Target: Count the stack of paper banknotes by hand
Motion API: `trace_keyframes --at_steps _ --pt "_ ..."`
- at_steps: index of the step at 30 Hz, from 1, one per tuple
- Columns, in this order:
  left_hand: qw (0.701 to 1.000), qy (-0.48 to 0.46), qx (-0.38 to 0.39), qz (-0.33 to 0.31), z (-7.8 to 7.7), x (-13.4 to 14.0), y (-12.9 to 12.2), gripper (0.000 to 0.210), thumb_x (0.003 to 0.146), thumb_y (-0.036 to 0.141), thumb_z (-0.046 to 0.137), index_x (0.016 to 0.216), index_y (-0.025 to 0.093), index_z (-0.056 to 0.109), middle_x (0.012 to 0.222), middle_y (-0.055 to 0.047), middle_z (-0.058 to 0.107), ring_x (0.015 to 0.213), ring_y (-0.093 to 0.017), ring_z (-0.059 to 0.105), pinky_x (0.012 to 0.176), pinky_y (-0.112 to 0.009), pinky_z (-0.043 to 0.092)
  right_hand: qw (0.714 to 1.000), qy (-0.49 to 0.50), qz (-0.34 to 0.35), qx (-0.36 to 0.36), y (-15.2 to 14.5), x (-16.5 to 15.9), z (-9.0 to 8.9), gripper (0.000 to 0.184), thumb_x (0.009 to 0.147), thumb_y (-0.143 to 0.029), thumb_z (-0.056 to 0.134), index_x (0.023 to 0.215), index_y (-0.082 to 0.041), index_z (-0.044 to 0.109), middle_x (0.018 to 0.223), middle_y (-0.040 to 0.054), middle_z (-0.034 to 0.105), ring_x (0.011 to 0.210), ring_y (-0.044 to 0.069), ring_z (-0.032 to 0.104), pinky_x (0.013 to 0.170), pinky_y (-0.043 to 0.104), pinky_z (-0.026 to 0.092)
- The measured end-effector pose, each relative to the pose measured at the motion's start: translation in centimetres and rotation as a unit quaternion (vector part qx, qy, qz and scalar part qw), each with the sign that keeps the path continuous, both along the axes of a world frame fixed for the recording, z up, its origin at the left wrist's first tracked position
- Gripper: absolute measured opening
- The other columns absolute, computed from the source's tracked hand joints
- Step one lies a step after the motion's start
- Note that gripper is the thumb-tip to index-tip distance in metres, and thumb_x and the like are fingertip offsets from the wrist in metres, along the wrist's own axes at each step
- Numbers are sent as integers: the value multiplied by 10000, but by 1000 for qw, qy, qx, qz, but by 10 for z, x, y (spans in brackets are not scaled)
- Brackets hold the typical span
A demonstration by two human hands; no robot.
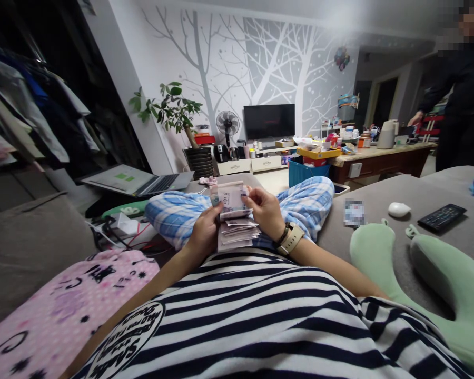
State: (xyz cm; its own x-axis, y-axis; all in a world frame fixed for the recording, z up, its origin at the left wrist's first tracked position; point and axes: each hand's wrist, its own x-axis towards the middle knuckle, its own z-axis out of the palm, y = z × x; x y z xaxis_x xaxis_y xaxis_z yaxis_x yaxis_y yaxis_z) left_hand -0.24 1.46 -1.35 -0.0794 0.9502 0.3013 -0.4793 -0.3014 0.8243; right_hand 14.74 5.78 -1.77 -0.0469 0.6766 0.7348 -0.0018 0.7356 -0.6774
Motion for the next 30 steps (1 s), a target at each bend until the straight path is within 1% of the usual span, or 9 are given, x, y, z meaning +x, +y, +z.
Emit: trace_keyframes --at_steps 4,8,14,17,20,22,23,27,30 --pt "1000 -6 -3 -14 1 1 -2 332 594 386 846 782 147 715 811 -87 756 981 -321 692 871 -416 542 1000 3 21 2 -1 -1 0 285 800 -469 669 728 -210 574 659 -31 510 595 118 420 581 263 363" --pt "999 -19 -13 -33 2 2 -2 343 631 399 830 839 152 718 847 -87 761 988 -314 694 873 -421 546 999 31 38 -8 -6 -3 1 253 783 -451 686 818 -212 610 707 -24 551 630 126 463 614 263 394" --pt "998 -52 -38 -8 0 1 4 282 705 344 749 876 122 714 902 -103 764 992 -297 698 898 -413 545 998 48 45 6 -10 -3 3 284 781 -455 708 748 -213 564 695 -21 534 608 118 429 570 261 370" --pt "998 -58 -30 -4 -1 0 7 239 733 315 711 883 129 716 906 -94 767 1000 -291 695 901 -410 546 997 46 59 18 -14 -2 4 312 768 -484 728 741 -214 575 701 -18 543 602 116 431 567 262 370" --pt "997 -63 -30 13 -1 0 8 203 741 284 695 873 132 715 899 -88 769 1012 -291 692 917 -414 541 994 29 102 3 -19 -1 6 357 848 -557 621 754 -214 601 628 -17 553 566 121 445 552 265 372" --pt "997 -72 -37 21 0 1 8 198 735 262 692 869 118 711 888 -96 769 1012 -297 695 929 -425 536 992 12 124 -15 -21 -1 6 423 899 -591 525 735 -209 603 539 -24 524 520 121 437 530 265 361" --pt "996 -72 -38 24 0 1 7 197 730 251 692 869 112 710 882 -101 768 1008 -301 697 931 -432 535 992 9 125 -21 -20 -2 6 440 901 -597 518 713 -207 591 515 -29 508 504 118 433 523 263 356" --pt "998 -42 -36 20 1 2 2 191 691 222 711 856 125 715 843 -89 768 972 -305 709 906 -436 546 996 23 72 -45 -11 -3 4 427 788 -591 674 679 -209 518 552 -46 494 514 105 433 521 250 352" --pt "999 -23 -26 14 0 1 -2 218 642 197 739 853 144 721 786 -60 763 941 -301 717 872 -418 556 997 15 22 -65 -2 -3 0 432 737 -597 709 716 -210 520 593 -43 504 547 113 445 523 248 354"
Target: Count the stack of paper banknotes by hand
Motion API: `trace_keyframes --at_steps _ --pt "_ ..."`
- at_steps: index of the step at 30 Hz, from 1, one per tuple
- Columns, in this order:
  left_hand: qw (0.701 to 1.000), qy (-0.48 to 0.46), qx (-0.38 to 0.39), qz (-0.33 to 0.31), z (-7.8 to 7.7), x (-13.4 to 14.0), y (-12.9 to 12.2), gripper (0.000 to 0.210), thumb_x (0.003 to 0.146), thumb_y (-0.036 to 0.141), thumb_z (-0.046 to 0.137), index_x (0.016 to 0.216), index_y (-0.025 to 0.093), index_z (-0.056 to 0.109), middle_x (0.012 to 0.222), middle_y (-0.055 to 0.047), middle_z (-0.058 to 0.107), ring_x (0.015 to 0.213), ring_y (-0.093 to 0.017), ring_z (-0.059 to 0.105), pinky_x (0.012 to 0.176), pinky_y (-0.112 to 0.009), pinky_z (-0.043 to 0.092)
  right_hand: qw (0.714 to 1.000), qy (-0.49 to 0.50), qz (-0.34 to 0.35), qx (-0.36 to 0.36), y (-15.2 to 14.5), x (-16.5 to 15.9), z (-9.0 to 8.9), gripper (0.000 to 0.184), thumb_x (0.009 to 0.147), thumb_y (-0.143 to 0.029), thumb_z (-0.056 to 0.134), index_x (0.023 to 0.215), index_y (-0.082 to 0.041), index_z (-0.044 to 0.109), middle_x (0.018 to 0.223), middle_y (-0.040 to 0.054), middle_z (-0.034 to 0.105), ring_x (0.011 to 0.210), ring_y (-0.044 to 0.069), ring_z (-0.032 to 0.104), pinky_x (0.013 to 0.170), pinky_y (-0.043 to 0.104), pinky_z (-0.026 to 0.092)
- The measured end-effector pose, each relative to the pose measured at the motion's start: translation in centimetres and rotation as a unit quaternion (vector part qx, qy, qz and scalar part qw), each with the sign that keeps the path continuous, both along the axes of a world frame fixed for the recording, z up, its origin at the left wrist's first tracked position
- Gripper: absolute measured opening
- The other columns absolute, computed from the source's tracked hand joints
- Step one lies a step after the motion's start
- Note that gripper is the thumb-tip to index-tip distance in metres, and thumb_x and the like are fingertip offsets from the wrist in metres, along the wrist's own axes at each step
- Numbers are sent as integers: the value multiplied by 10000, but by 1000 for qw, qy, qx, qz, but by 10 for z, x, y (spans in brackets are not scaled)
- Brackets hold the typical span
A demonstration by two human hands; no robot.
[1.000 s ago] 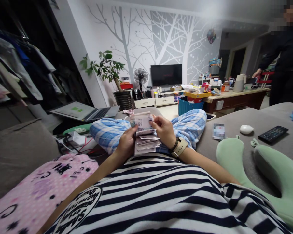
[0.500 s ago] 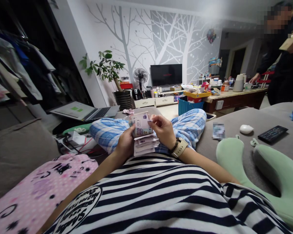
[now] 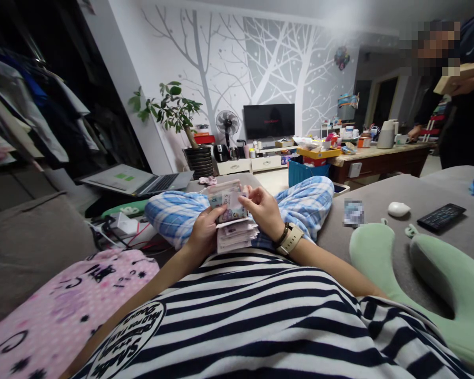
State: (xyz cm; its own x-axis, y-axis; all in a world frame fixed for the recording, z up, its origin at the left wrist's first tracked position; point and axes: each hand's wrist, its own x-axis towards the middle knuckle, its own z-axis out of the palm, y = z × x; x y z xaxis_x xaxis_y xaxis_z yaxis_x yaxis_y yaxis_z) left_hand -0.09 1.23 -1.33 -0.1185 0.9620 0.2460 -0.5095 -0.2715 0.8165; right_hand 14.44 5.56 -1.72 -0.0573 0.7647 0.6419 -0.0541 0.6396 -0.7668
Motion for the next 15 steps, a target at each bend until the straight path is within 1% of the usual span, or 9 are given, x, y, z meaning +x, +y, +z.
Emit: trace_keyframes --at_steps 2,5,8,11,15 --pt "1000 4 2 -2 0 0 -1 234 628 184 748 858 149 724 759 -51 757 938 -301 718 862 -411 557 1000 -7 -11 -1 3 0 -2 426 749 -596 689 707 -208 519 607 -36 504 563 117 448 529 250 357" --pt "1000 -5 -6 2 2 1 0 197 649 195 743 838 145 724 740 -51 752 948 -301 715 873 -411 551 1000 -15 -2 11 4 1 -3 423 777 -583 656 661 -207 499 589 -38 470 557 111 408 520 252 337" --pt "1000 -28 -5 8 2 1 4 164 690 224 726 828 136 719 785 -65 761 973 -301 709 903 -412 541 1000 -3 5 19 0 0 -1 423 775 -579 652 654 -210 486 584 -45 438 553 106 373 512 253 323" --pt "999 -40 -7 -2 1 1 6 180 720 248 704 846 121 713 838 -89 765 986 -301 705 914 -414 536 999 26 27 26 -5 -2 2 405 774 -569 659 675 -212 494 591 -48 426 551 105 370 520 256 336" --pt "1000 -19 7 -15 3 -1 5 219 704 260 698 869 117 712 856 -95 764 980 -316 702 886 -420 545 997 24 58 49 -12 -2 5 359 772 -541 678 744 -205 555 649 -29 490 587 113 412 558 261 369"
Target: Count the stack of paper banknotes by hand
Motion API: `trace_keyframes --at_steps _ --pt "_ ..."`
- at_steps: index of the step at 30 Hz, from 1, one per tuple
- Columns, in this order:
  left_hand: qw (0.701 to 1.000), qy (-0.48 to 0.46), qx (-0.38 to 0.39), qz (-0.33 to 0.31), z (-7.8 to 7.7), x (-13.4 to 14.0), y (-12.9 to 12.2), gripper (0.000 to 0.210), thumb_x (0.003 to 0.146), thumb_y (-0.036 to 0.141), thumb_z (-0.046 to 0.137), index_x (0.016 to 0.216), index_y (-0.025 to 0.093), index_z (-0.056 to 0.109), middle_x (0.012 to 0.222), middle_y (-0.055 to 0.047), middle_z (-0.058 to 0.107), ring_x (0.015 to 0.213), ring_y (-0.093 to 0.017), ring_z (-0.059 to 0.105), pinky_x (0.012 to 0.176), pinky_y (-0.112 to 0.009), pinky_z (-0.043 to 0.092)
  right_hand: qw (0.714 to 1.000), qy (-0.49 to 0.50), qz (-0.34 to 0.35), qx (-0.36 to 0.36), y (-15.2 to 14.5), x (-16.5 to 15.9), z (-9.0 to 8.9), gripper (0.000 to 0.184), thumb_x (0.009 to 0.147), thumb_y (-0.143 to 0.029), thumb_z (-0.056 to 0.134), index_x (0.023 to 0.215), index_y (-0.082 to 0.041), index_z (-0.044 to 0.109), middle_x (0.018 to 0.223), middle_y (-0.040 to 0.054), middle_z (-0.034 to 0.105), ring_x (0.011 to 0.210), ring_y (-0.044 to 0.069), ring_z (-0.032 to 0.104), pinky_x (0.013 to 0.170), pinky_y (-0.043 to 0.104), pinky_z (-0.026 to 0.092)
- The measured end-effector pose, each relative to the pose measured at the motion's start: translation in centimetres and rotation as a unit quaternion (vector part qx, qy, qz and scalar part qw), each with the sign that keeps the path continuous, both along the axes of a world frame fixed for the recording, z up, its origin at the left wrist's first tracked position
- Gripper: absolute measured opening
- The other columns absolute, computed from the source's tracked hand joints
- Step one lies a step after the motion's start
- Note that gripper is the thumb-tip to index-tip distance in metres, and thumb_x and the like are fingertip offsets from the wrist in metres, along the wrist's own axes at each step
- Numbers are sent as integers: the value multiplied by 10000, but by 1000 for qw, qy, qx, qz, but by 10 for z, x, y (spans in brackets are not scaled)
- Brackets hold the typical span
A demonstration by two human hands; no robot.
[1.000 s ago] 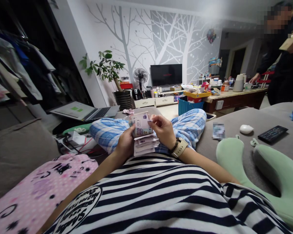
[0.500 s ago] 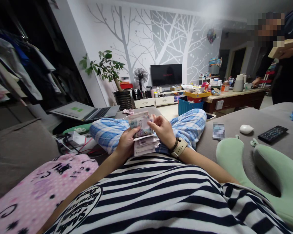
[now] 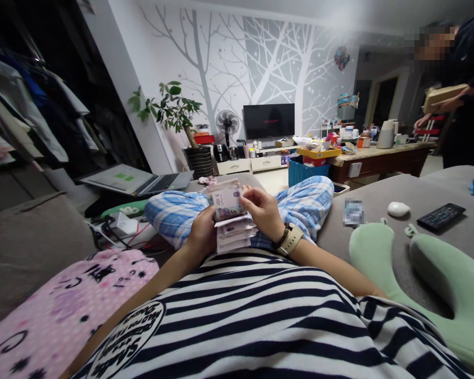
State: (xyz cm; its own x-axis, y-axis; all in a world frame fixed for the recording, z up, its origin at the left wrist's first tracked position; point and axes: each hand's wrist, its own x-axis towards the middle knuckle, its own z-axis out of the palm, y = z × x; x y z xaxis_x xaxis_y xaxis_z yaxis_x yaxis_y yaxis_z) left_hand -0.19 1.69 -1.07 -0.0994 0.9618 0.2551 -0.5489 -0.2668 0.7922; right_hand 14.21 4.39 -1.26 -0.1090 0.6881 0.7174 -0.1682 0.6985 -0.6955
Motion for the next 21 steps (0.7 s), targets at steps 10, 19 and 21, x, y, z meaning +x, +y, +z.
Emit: trace_keyframes --at_steps 10,19,21 --pt "1000 -4 12 -25 -4 -4 6 271 700 235 696 942 115 719 882 -109 760 976 -313 699 889 -439 542 996 -91 0 -1 7 3 -3 302 804 -459 646 697 -196 542 632 -31 463 619 123 413 575 260 359" --pt "989 81 -39 -115 -4 -25 14 319 724 149 654 1029 141 745 931 -109 767 981 -325 704 881 -462 554 996 -90 0 -11 13 4 -5 310 777 -477 649 708 -201 527 646 -33 478 640 124 433 589 253 369" --pt "984 99 -38 -146 -2 -30 12 351 720 140 652 1060 129 740 952 -115 766 999 -330 700 893 -463 549 994 -109 -18 7 14 5 -5 288 786 -462 648 720 -202 542 654 -33 481 635 122 426 591 252 365"
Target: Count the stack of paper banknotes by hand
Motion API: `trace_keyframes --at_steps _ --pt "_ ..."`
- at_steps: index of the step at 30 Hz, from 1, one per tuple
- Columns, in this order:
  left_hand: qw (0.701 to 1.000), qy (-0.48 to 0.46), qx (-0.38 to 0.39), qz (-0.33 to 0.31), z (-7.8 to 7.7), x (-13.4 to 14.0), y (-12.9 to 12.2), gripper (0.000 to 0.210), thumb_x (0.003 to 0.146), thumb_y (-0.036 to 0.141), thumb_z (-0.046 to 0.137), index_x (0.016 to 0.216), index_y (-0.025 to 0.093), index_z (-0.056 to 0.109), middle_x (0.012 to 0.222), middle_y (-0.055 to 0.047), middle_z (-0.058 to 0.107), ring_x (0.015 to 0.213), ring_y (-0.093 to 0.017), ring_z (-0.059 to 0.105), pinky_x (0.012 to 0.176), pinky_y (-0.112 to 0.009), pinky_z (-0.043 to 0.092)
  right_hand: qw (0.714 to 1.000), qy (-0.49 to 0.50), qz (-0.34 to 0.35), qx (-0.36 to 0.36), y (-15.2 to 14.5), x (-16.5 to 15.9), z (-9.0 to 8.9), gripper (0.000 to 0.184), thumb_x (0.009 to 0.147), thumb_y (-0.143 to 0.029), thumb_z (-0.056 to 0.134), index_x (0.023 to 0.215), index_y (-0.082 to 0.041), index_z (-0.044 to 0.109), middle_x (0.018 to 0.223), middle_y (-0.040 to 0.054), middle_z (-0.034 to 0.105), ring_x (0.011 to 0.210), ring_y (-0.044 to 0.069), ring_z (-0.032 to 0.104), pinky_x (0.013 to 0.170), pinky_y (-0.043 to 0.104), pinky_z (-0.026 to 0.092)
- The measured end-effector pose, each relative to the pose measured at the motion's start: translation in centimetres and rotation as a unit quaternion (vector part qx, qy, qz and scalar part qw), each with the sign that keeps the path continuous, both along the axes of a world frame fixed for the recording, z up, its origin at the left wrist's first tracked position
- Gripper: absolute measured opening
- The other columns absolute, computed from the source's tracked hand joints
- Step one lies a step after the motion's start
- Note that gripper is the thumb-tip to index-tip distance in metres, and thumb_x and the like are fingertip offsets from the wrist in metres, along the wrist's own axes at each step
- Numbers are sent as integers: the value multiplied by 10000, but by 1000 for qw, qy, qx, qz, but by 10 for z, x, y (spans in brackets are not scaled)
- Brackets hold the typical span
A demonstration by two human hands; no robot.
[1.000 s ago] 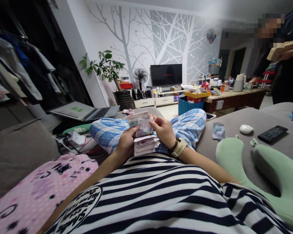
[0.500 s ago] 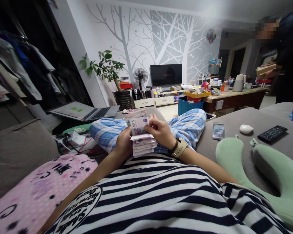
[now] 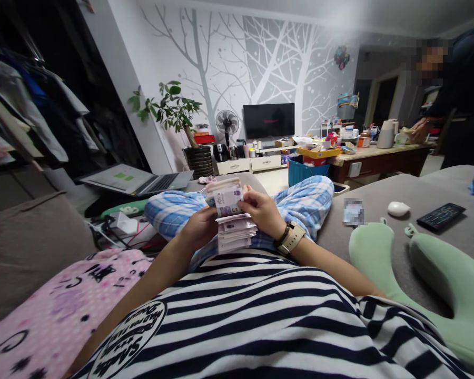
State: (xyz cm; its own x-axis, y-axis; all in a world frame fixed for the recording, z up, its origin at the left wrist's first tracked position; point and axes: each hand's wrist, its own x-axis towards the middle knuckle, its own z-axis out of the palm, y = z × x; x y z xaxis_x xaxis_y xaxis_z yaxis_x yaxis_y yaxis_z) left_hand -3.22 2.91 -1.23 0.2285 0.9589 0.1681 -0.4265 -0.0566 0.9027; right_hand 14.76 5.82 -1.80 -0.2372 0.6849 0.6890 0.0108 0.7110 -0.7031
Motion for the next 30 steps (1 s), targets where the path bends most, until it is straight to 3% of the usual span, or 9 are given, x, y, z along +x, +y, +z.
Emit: trace_keyframes --at_steps 4,9,21,26,30 --pt "999 -22 -6 -22 0 -1 -1 426 692 125 608 1099 112 732 990 -128 764 1004 -327 700 912 -451 542 999 -30 -24 29 2 2 -2 232 797 -410 649 739 -205 558 638 -38 471 605 120 411 588 251 358" --pt "998 -54 -37 2 -4 6 3 391 742 187 608 1106 112 728 984 -137 764 976 -332 711 902 -458 549 996 -52 -46 48 -1 3 0 217 803 -384 638 718 -207 546 629 -35 490 604 124 421 581 251 351" --pt "994 -73 -68 48 12 19 -10 292 802 213 632 1063 122 724 935 -113 770 940 -308 720 887 -446 564 975 -129 -110 144 -15 8 13 121 815 -250 671 703 -204 658 642 -16 607 606 130 491 641 259 367" --pt "990 -101 -53 86 15 21 -12 241 853 240 598 1013 111 724 945 -113 768 969 -290 714 904 -427 559 974 -146 -86 151 -14 11 17 101 757 -242 745 703 -208 667 660 -20 610 626 132 505 633 251 385" --pt "987 -105 -46 111 17 22 -18 221 866 229 588 972 90 723 950 -127 765 981 -289 712 916 -412 554 967 -150 -78 191 -17 11 18 49 821 -214 690 774 -215 707 739 16 662 710 166 564 707 287 426"
